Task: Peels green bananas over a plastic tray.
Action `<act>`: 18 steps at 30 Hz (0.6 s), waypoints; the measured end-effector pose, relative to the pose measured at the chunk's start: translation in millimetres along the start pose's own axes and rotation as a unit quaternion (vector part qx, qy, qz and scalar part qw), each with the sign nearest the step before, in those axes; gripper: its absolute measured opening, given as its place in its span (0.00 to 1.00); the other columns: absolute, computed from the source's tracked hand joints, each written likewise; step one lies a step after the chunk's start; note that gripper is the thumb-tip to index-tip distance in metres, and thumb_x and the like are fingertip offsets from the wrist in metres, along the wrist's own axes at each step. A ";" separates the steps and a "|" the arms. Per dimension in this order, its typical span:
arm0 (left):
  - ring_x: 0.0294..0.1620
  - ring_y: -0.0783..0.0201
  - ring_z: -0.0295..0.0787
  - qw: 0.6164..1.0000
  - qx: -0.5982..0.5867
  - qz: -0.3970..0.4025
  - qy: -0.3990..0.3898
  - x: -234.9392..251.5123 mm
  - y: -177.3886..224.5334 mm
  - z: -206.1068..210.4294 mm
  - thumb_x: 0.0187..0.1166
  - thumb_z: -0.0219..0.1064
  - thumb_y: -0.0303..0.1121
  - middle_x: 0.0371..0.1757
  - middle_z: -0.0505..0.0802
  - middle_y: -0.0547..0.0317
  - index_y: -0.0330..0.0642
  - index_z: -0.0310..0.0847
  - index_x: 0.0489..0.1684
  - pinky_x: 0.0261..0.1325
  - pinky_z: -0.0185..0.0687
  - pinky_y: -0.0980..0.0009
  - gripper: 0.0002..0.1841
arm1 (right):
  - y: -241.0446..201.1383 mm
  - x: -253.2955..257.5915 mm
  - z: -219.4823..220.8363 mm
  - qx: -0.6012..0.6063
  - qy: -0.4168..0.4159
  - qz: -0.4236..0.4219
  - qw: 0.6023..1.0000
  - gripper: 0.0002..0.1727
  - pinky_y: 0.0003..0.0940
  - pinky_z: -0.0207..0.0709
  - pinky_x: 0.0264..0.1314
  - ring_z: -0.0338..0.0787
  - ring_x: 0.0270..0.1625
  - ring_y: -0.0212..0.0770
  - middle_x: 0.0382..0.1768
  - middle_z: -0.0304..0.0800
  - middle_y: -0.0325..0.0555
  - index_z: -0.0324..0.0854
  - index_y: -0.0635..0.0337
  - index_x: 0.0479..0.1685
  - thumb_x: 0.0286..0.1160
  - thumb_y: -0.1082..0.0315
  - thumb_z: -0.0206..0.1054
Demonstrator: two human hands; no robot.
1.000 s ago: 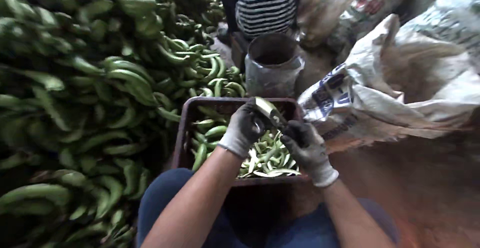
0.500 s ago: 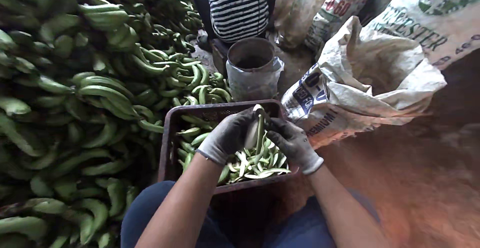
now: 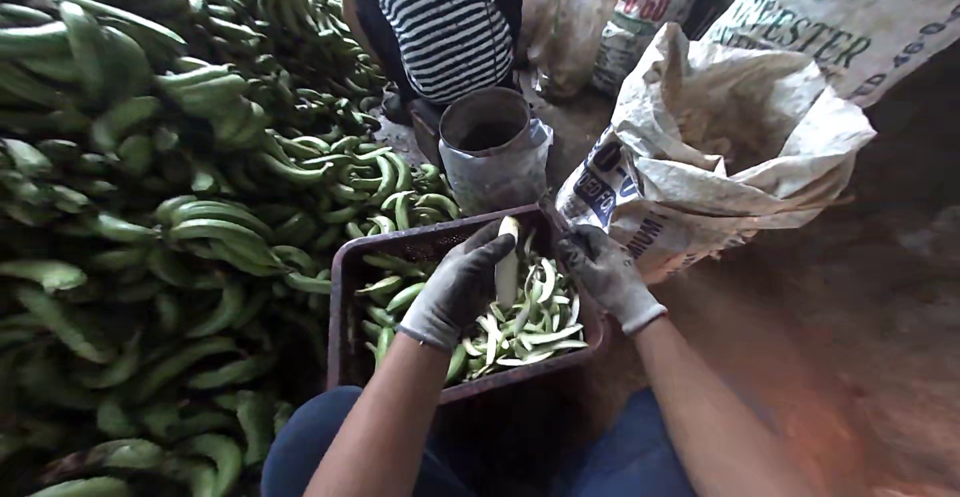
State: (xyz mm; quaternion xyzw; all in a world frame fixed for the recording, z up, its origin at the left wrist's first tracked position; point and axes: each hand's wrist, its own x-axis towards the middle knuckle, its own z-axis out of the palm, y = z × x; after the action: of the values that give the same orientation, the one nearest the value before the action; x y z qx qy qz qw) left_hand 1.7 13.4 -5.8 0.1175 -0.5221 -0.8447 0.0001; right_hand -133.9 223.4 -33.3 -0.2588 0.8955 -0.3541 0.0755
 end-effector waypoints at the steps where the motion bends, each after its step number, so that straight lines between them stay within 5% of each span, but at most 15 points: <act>1: 0.41 0.60 0.90 1.000 -0.005 0.016 0.026 1.8 -0.7 -1.7 0.88 0.60 0.47 0.50 0.91 0.51 0.55 0.73 0.80 0.45 0.89 0.60 0.23 | -2.8 -5.1 1.5 0.012 0.017 -0.034 0.999 0.35 0.62 0.83 0.60 0.91 0.55 0.47 0.56 0.92 0.46 0.80 0.45 0.72 0.78 0.31 0.59; 7: 0.34 0.63 0.90 0.984 -0.153 -0.002 0.090 1.5 4.3 -9.1 0.86 0.57 0.58 0.40 0.92 0.54 0.46 0.81 0.60 0.33 0.89 0.67 0.25 | -10.7 -29.6 17.7 0.056 -0.025 -0.185 0.981 0.29 0.47 0.83 0.71 0.87 0.66 0.37 0.63 0.89 0.38 0.83 0.40 0.73 0.77 0.39 0.68; 11: 0.26 0.66 0.86 0.986 -0.153 -0.010 0.059 -4.0 8.0 -2.2 0.89 0.55 0.54 0.34 0.89 0.55 0.45 0.80 0.59 0.27 0.86 0.70 0.22 | -12.5 -30.1 23.3 0.036 -0.035 -0.234 0.971 0.27 0.45 0.80 0.73 0.85 0.68 0.37 0.63 0.89 0.37 0.85 0.37 0.73 0.79 0.39 0.66; 18: 0.38 0.64 0.90 0.993 -0.105 0.000 -0.047 -8.3 2.1 1.6 0.92 0.51 0.51 0.42 0.92 0.54 0.45 0.82 0.60 0.43 0.90 0.65 0.21 | -16.8 -21.8 18.5 0.057 -0.005 -0.216 0.975 0.28 0.46 0.84 0.64 0.88 0.61 0.37 0.58 0.89 0.38 0.84 0.38 0.74 0.82 0.38 0.62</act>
State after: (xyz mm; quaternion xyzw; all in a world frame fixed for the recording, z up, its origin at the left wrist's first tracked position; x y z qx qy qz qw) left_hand 9.2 14.8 -1.7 0.0773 -0.4298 -0.8995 -0.0118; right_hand -102.5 213.3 -36.7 -0.4433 0.7963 -0.4112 0.0157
